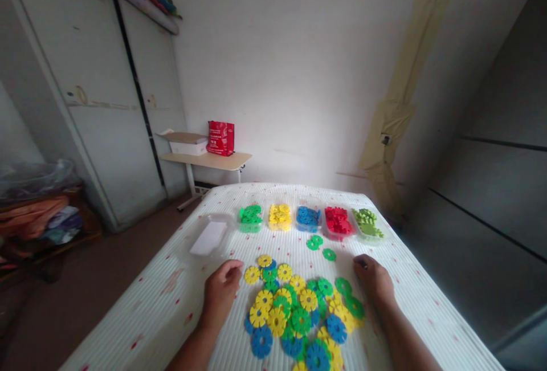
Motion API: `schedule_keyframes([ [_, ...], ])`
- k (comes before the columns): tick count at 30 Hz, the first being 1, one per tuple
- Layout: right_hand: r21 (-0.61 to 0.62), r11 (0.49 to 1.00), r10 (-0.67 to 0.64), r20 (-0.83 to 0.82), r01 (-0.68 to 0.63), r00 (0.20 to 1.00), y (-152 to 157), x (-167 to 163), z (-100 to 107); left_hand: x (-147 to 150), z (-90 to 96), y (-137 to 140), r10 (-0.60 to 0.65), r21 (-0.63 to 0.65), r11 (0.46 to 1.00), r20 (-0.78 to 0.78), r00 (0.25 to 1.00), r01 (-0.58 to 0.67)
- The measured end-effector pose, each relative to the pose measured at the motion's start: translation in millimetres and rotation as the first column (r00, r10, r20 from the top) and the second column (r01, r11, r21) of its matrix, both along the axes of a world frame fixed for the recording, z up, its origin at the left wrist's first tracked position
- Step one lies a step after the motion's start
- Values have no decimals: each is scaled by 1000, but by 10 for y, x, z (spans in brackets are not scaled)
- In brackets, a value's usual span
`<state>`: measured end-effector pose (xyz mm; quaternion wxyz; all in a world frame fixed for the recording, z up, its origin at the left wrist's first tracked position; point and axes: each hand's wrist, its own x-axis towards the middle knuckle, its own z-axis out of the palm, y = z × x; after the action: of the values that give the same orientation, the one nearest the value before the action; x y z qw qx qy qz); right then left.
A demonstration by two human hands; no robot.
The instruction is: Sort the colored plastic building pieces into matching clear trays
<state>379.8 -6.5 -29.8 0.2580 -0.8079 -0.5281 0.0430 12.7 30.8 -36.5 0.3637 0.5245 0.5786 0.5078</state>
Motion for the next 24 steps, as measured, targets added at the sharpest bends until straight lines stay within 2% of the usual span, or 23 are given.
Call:
schedule_keyframes([
  [13, 29, 999, 28, -20, -28, 999, 17, 57, -72, -8, -48, 35, 26, 104, 994, -93, 995, -16],
  [24, 39, 999, 19, -31, -18, 999, -1, 34, -55, -3, -8, -4, 33, 110, 994, -82, 996, -24],
])
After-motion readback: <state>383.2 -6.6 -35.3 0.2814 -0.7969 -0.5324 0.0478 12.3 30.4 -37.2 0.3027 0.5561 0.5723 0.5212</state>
